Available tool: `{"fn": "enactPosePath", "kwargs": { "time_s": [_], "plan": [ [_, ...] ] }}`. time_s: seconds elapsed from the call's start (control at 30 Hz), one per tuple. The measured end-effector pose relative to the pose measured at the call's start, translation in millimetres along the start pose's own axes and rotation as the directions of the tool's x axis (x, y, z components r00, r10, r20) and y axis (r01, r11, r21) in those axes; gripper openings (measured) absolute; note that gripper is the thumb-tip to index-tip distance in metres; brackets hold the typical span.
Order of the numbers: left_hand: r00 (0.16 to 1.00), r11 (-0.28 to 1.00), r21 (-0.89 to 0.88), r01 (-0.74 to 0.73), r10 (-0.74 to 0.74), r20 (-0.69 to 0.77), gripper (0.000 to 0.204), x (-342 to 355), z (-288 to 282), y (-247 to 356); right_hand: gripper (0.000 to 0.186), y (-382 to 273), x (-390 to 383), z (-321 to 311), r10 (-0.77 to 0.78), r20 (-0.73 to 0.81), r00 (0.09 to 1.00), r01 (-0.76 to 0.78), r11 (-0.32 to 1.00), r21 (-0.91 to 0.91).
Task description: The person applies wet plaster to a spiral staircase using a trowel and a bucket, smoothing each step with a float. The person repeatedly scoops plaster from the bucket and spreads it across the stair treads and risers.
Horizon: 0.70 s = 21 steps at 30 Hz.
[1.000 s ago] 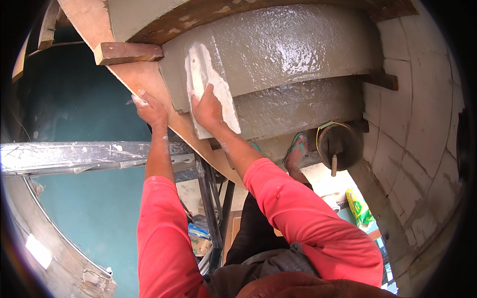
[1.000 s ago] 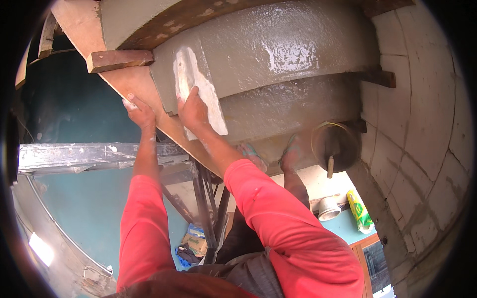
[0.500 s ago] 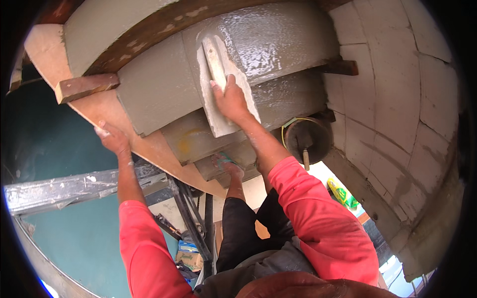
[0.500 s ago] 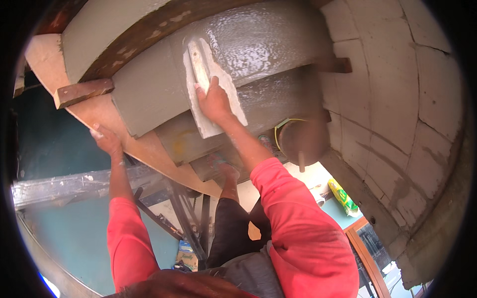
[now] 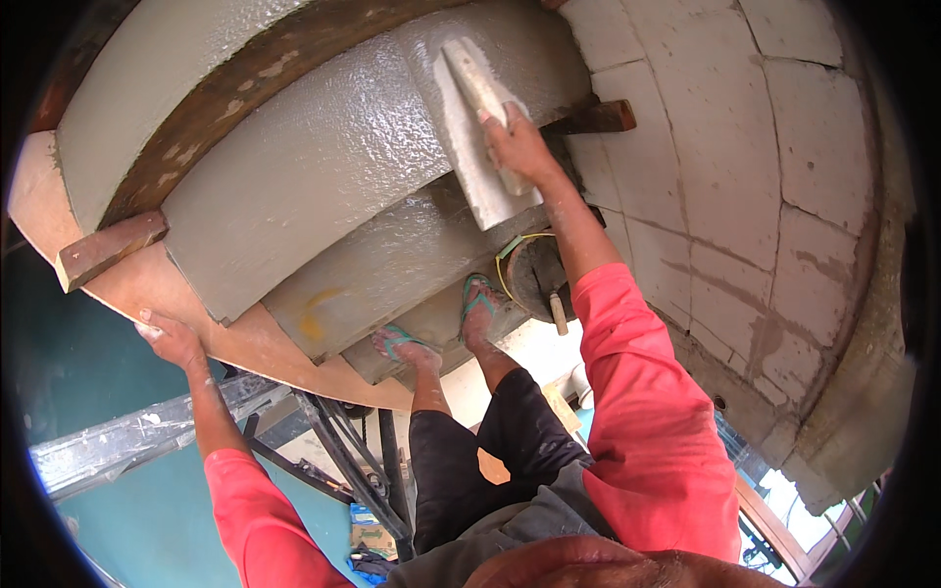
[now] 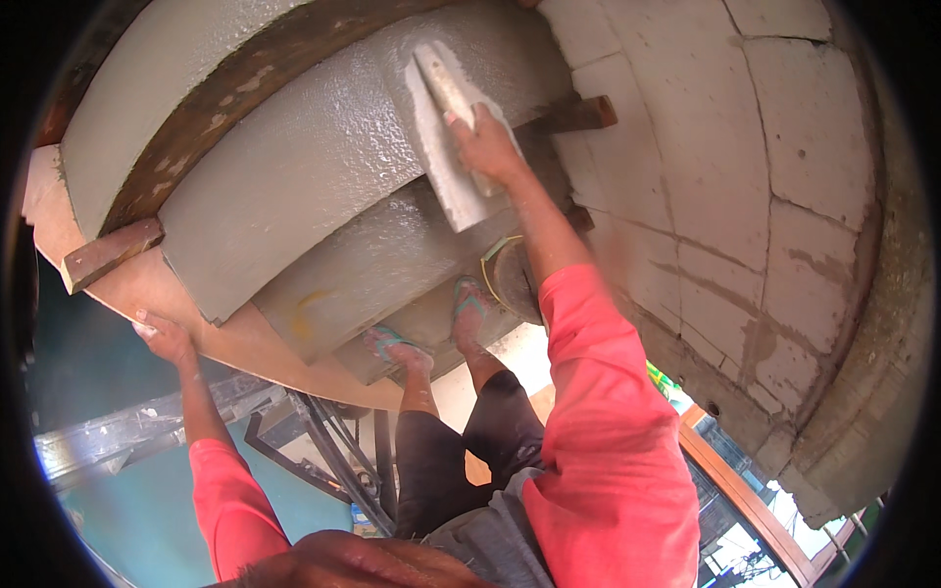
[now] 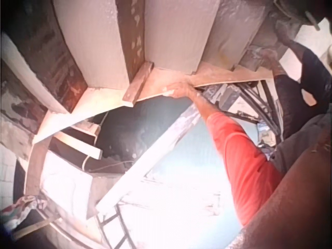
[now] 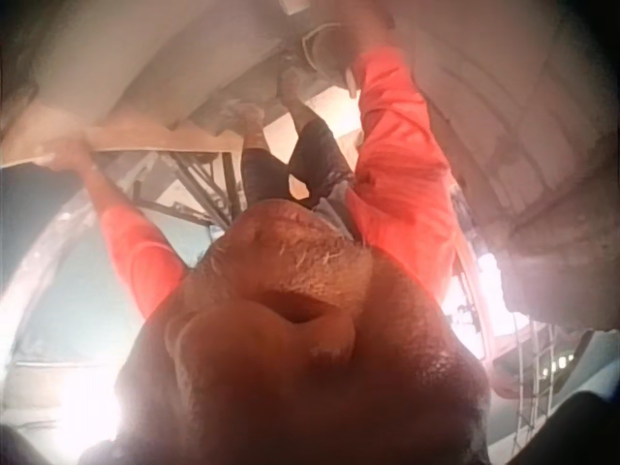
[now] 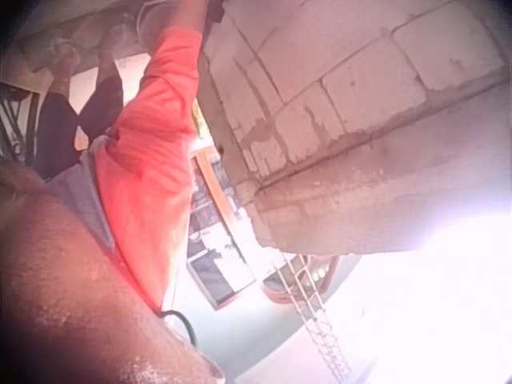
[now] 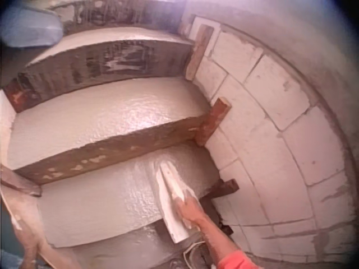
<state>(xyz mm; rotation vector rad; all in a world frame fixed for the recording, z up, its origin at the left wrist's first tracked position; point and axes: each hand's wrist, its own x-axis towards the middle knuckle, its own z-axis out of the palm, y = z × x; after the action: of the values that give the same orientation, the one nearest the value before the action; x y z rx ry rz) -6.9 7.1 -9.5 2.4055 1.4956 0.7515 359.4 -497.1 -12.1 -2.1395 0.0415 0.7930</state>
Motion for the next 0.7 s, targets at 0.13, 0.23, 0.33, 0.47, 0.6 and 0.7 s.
{"fn": "enactPosePath", "kwargs": {
  "time_s": [0.13, 0.23, 0.33, 0.47, 0.6, 0.7],
  "plan": [
    [1.0, 1.0, -0.004, 0.011, -0.011, 0.026, 0.073, -0.9, -0.2, 2.6, 0.055, 22.8, 25.2, -48.3, -0.072, -0.058, 0.996, 0.079, 0.989, 0.127],
    [1.0, 1.0, -0.012, -0.015, 0.016, 0.017, 0.072, -2.1, -1.9, 4.3, 0.05, 20.4, 26.5, -63.5, -0.053, -0.101, 0.993, 0.07, 0.981, 0.18],
    [1.0, 1.0, 0.014, -0.025, 0.025, 0.0, 0.071, -1.3, -0.8, 9.5, 0.049, 37.7, 43.6, -81.5, 0.024, -0.238, 0.971, 0.048, 0.955, 0.292],
    [1.0, 1.0, -0.018, -0.006, 0.006, 0.019, 0.071, -3.3, -2.2, 14.6, 0.043, 47.2, 45.3, -81.6, 0.013, -0.222, 0.975, 0.061, 0.945, 0.321],
    [1.0, 1.0, 0.014, -0.01, 0.009, 0.021, 0.07, -0.7, -2.5, 1.3, 0.041, 38.6, 27.9, -53.6, 0.079, -0.267, 0.96, 0.033, 0.919, 0.392],
    [0.999, 1.0, 0.006, -0.002, 0.002, 0.037, 0.07, -1.8, -2.4, 7.5, 0.039, 38.3, 5.3, -29.7, 0.134, -0.316, 0.939, 0.03, 0.885, 0.464]
  ]
}}
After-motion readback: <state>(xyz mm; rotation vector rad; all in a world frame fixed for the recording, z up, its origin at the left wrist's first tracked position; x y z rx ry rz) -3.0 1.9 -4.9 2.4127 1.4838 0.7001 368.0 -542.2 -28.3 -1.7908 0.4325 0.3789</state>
